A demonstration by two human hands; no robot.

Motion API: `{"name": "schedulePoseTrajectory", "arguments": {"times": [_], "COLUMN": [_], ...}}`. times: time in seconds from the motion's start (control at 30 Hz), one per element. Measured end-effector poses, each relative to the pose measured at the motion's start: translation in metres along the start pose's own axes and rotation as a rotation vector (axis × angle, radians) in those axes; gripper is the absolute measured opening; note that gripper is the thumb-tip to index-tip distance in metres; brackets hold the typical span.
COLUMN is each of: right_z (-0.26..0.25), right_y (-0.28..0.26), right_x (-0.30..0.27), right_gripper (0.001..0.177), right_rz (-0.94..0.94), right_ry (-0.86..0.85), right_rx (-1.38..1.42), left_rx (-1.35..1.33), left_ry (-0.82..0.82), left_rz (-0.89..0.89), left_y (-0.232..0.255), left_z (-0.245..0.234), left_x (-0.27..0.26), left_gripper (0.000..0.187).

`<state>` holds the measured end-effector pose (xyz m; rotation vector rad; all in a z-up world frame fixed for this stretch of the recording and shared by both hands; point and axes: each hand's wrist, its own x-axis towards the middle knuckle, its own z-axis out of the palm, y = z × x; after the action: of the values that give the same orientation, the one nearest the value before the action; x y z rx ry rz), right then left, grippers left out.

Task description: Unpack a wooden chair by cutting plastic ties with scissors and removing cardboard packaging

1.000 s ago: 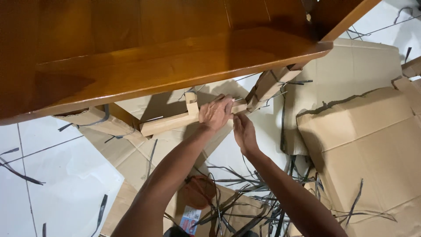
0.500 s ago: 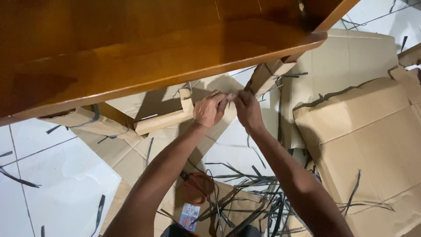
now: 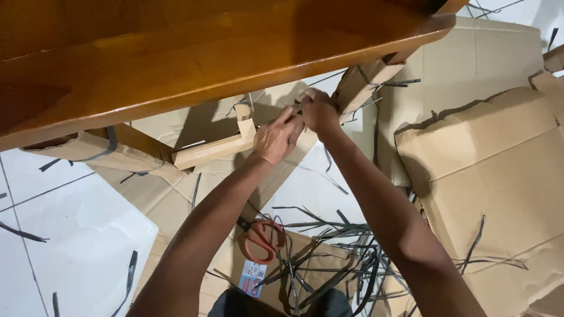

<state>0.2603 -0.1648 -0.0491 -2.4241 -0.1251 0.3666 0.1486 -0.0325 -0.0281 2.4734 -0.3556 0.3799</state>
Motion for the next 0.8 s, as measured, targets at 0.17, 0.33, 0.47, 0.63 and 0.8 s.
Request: {"name": "schedulePoseTrajectory", "arguments": {"times": [0.17,0.33,0.47,0.63,0.8], "right_z": [0.02,0.001,0.003,-0.019,0.011], "right_y": [-0.006,0.021,0.037,-0.006,0.025], "right_x": [0.047,0.021,0.015,-0.098,-0.125], "right_gripper": [0.049,0.048,0.029,0.042,0.032], "right_rz": [0.105,-0.124,-0.551,-0.344,0.008], "right_ry": [-0.016,0.024,0.463,0.338,0.202], "right_rx": [-0.005,0.209,-0.82,0.302,0.834], "left_rx": [0.092,0.218,0.168,0.099,0.023], "left_ry": [-0.008,0.012,-0.03,-0.038,-0.172], "left_rz": [0.072,-0.051,-0.123,-0.155,-0.234], "left_y": [-0.023,0.009,0.006,0.004,0.0], "left_z": [0.03,0.004,0.001,-0.003,0.001], "left_x": [-0.003,0.004,0.008,0.011,0.015], "left_gripper": [0.024,0.017,0.02,0.017,0.014]}}
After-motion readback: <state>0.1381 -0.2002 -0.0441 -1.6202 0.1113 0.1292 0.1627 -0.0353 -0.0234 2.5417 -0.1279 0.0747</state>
